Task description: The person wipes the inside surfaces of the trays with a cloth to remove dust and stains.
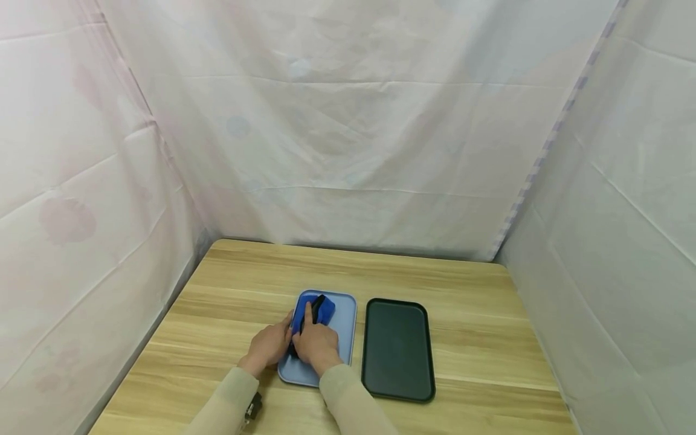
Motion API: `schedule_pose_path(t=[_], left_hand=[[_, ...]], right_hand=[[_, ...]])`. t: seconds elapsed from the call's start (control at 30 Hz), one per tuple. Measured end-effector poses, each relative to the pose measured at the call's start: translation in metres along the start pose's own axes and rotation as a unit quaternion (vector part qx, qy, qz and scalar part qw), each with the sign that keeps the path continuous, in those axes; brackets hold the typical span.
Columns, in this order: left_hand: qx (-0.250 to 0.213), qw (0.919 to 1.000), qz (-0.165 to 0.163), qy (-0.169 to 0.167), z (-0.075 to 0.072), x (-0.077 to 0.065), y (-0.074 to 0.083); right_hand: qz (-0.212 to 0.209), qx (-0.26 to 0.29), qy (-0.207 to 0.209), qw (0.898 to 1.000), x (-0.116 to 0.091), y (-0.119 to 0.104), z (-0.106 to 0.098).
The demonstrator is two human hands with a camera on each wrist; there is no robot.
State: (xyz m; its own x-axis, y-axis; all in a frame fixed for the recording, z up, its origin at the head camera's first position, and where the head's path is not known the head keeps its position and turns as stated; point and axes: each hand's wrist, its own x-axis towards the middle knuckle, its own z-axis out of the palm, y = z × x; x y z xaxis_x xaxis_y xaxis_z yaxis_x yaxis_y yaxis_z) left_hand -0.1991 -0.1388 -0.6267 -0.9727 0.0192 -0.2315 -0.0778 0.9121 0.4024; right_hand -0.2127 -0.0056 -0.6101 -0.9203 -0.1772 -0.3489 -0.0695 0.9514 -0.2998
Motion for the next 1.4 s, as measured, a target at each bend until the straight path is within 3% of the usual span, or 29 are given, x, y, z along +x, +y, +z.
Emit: schedule_pose_path(t=[0.7, 1.4], left_hand=[[-0.012, 0.9999, 0.001, 0.000, -0.004, -0.005, 0.003], [-0.018, 0.9998, 0.002, 0.004, -0.004, -0.006, 0.004]], right_hand=[[-0.012, -0.018, 0.002, 1.000, -0.029, -0.002, 0.012], [-0.031, -0.030, 0.004, 0.999, -0.044, 0.000, 0.013]])
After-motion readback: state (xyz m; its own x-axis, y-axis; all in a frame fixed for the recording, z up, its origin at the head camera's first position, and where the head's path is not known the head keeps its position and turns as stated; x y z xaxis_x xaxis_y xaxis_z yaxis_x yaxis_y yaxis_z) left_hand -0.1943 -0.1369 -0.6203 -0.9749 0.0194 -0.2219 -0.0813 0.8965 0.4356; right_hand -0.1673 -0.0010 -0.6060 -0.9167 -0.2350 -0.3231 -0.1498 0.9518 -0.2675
